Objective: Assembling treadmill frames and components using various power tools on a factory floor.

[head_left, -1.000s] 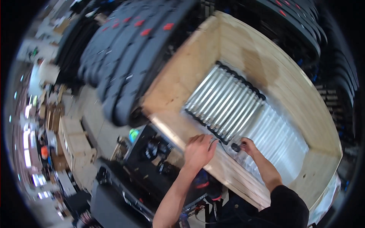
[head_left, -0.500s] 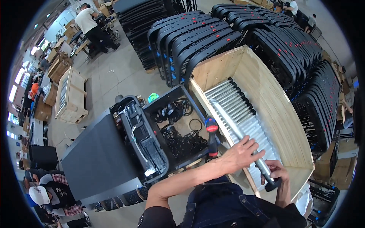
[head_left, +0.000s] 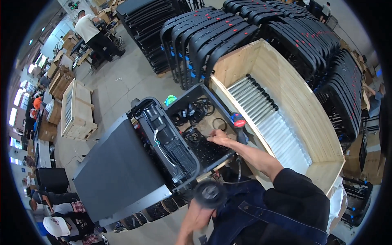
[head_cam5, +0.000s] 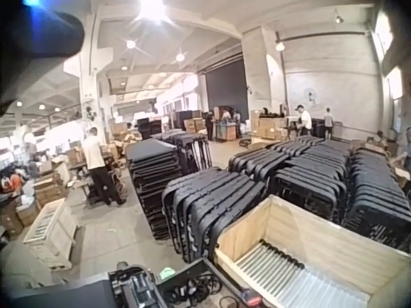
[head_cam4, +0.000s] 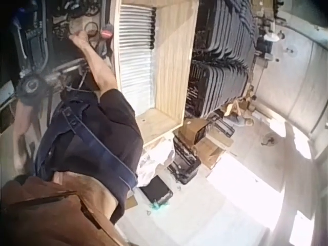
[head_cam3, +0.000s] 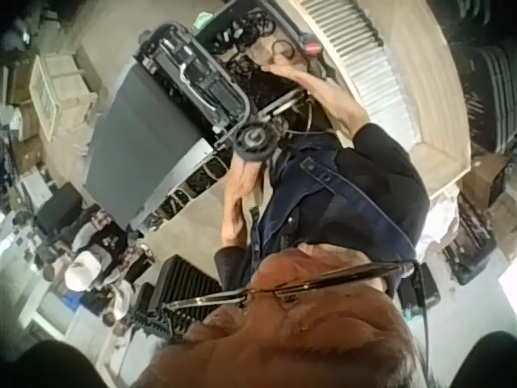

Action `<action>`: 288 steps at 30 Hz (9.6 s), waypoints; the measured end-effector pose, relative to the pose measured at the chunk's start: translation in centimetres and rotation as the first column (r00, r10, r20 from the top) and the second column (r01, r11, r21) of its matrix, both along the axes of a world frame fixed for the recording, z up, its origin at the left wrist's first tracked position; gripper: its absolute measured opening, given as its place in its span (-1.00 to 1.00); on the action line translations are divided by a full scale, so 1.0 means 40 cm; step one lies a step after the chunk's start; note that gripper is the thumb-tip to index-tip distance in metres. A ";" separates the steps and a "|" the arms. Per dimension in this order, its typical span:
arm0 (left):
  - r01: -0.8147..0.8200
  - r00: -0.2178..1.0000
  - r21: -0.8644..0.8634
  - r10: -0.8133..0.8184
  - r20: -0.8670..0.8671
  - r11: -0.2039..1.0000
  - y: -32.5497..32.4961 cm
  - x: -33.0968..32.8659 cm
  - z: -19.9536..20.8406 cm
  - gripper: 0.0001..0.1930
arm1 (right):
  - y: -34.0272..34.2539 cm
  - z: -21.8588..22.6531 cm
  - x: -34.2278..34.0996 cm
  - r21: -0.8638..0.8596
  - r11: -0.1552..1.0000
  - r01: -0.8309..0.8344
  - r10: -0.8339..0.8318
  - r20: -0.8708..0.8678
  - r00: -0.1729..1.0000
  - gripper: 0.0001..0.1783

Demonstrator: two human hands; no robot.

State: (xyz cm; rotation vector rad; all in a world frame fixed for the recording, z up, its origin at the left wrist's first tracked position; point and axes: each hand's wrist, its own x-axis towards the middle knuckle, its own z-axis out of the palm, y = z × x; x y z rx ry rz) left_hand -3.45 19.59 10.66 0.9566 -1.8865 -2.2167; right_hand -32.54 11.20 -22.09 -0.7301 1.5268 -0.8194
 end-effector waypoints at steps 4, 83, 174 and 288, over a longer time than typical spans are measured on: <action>-0.595 0.800 0.276 0.590 0.111 0.755 0.091 0.143 -0.137 -0.66 | -0.143 -0.245 -0.011 0.167 0.986 0.032 0.110 -0.771 0.627 -0.35; -0.100 0.307 -0.991 0.950 0.055 0.090 -0.625 0.406 -0.151 -0.72 | -1.147 0.530 0.739 -0.280 0.247 -0.928 0.646 -0.666 0.373 0.07; -0.375 0.810 -0.765 0.587 0.004 0.524 -0.113 0.294 -0.307 -0.85 | 0.179 0.456 0.263 0.135 0.982 0.131 -0.188 0.686 0.703 -0.68; -0.141 0.840 -0.650 0.438 0.320 0.746 -0.463 0.343 -0.210 -0.50 | 0.214 0.411 -0.023 0.126 0.952 -0.279 0.206 0.412 0.888 -0.59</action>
